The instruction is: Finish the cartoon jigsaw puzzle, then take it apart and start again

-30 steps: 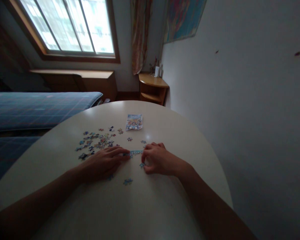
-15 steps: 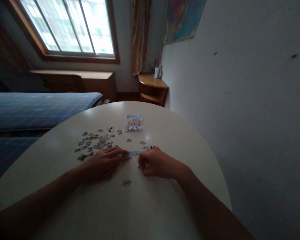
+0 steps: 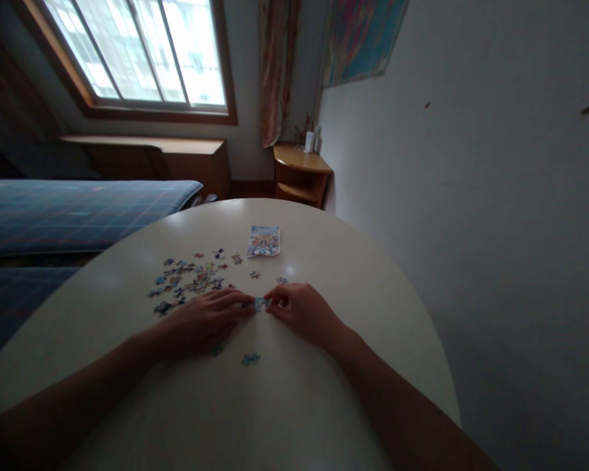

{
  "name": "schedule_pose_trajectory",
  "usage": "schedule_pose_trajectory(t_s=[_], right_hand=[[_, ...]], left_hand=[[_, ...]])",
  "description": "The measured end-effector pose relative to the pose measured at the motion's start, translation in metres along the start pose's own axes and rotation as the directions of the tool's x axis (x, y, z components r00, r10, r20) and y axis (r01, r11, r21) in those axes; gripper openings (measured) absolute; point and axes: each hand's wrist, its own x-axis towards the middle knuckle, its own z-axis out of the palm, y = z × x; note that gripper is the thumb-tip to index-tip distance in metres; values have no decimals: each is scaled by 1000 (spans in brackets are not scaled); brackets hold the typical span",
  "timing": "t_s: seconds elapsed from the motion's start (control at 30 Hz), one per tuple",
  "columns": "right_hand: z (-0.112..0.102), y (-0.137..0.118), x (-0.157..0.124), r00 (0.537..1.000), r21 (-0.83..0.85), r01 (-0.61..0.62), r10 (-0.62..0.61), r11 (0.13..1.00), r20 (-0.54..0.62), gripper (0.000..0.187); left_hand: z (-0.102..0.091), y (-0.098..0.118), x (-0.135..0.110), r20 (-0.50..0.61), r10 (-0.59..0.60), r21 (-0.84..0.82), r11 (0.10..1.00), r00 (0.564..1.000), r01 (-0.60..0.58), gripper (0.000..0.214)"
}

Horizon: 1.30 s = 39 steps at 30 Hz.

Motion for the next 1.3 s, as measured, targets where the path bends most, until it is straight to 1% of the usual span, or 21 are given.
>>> schedule_pose_trajectory(t_s=[0.1, 0.3, 0.43, 0.5, 0.6, 0.67, 0.77, 0.83, 0.87, 0.93, 1.07, 1.13, 1.23, 1.27, 1.3], right_hand=[[4, 1, 1, 1000, -15, 29, -29, 999, -2, 11], [5, 2, 3, 998, -133, 49, -52, 990, -22, 13], [5, 3, 3, 998, -140, 52, -55, 989, -18, 13], [2, 4, 3, 998, -133, 59, -60, 989, 3, 9], [-6, 4, 2, 994, -139, 93, -83, 986, 72, 3], [-13, 5, 1, 993, -173, 111, -100, 979, 69, 6], [-20, 8, -1, 990, -234, 134, -140, 963, -9, 23], [-19, 9, -1, 987, -259, 151, -161, 954, -19, 33], [-17, 9, -1, 987, -268, 153, -161, 951, -8, 35], [-11, 9, 0, 988, -274, 152, -151, 950, 22, 33], [-4, 7, 0, 984, -256, 176, -170, 950, 45, 19], [-8, 5, -2, 977, -227, 211, -195, 951, 88, 16], [-20, 3, -6, 951, -163, 268, -233, 950, 204, 13], [-24, 4, -6, 945, -149, 276, -240, 950, 222, 14], [-27, 6, -6, 947, -147, 272, -238, 951, 216, 13]], left_hand=[[0, 0, 0, 4, 2, 12, 1000, 1000, -2, 38], [-3, 3, 2, 16, 5, 23, 1000, 1000, -5, 37], [-3, 3, 2, 18, 0, 17, 1000, 1000, -1, 38], [-2, 3, 1, 26, -9, 20, 1000, 1000, 9, 38], [-3, 3, 1, 36, -18, 23, 1000, 999, 17, 37], [-3, 3, 1, 43, -17, 27, 999, 999, 16, 37], [-2, 3, 1, 33, -17, 26, 1000, 999, 16, 37], [-2, 3, 1, 25, -12, 26, 1000, 1000, 11, 38], [-2, 2, 1, 27, -10, 30, 999, 1000, 10, 38], [-2, 3, 1, 37, -10, 44, 999, 999, 8, 37], [-4, 4, 2, 48, -10, 44, 999, 999, 8, 36], [-4, 4, 2, 46, -11, 37, 999, 999, 10, 37], [-4, 3, 1, 51, -15, 35, 999, 999, 13, 37], [-3, 3, 1, 55, -17, 37, 999, 998, 15, 37], [-2, 3, 1, 59, -19, 39, 999, 998, 17, 36]])
